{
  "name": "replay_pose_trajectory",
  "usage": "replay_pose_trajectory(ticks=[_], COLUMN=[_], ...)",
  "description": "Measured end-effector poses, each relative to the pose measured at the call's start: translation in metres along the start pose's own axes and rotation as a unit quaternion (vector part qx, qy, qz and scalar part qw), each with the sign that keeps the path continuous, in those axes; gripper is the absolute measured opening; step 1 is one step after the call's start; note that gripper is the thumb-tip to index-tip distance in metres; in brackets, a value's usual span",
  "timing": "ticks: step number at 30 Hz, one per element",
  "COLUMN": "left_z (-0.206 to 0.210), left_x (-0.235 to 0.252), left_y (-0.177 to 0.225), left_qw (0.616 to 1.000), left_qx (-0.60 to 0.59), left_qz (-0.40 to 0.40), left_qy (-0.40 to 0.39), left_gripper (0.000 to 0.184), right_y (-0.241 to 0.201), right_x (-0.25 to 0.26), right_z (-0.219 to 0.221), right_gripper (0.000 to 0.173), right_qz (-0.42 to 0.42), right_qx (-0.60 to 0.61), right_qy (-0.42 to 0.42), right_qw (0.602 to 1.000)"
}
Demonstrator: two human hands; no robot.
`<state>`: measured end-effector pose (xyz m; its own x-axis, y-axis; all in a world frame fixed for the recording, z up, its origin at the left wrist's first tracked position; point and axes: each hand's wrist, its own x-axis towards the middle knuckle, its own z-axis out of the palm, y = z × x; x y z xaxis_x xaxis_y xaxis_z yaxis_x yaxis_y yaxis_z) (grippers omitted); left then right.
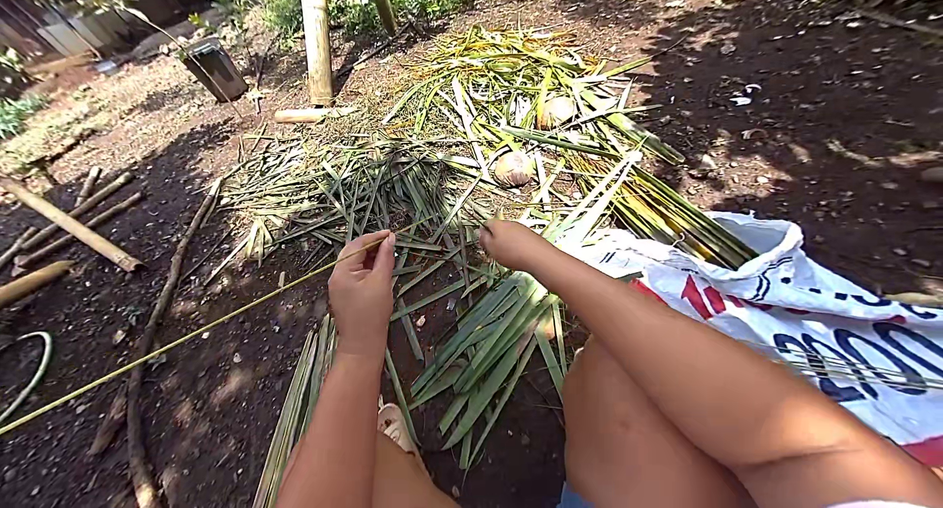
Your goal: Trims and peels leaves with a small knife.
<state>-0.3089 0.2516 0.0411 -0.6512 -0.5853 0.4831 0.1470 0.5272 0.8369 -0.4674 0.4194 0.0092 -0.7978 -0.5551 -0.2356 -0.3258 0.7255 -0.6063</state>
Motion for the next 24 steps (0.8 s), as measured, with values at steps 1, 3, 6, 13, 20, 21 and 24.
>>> replay_pose_trajectory(ticks=[1, 3, 6, 13, 20, 21, 24], left_z=[0.002, 0.006, 0.012, 0.013, 0.004, 0.008, 0.020], left_x=[-0.002, -0.004, -0.009, -0.018, -0.010, -0.011, -0.016], left_y=[-0.001, -0.001, 0.000, 0.003, 0.008, 0.006, 0.002], left_qw=[1.000, 1.000, 0.998, 0.995, 0.994, 0.994, 0.990], left_qx=[0.006, 0.023, 0.048, -0.010, -0.080, -0.088, -0.131], left_qz=[0.002, 0.007, 0.031, 0.096, 0.074, 0.066, 0.043], left_qy=[-0.007, -0.019, -0.035, -0.030, 0.022, 0.022, 0.013], left_gripper=[0.012, 0.011, 0.012, 0.013, 0.015, 0.015, 0.014], right_y=[-0.013, -0.034, -0.053, -0.026, 0.013, 0.002, -0.024], right_x=[-0.012, -0.034, -0.051, -0.021, -0.005, -0.016, -0.042], right_z=[0.000, 0.002, 0.007, 0.007, -0.003, -0.004, -0.001], right_gripper=[0.043, 0.039, 0.036, 0.040, 0.046, 0.047, 0.044], right_qz=[-0.033, -0.094, -0.139, -0.073, -0.023, -0.046, -0.111], right_qx=[0.026, 0.045, 0.024, -0.011, 0.203, 0.313, 0.541], right_qy=[0.011, 0.008, -0.031, -0.083, 0.024, 0.001, -0.133], right_qw=[0.999, 0.994, 0.990, 0.994, 0.979, 0.949, 0.823])
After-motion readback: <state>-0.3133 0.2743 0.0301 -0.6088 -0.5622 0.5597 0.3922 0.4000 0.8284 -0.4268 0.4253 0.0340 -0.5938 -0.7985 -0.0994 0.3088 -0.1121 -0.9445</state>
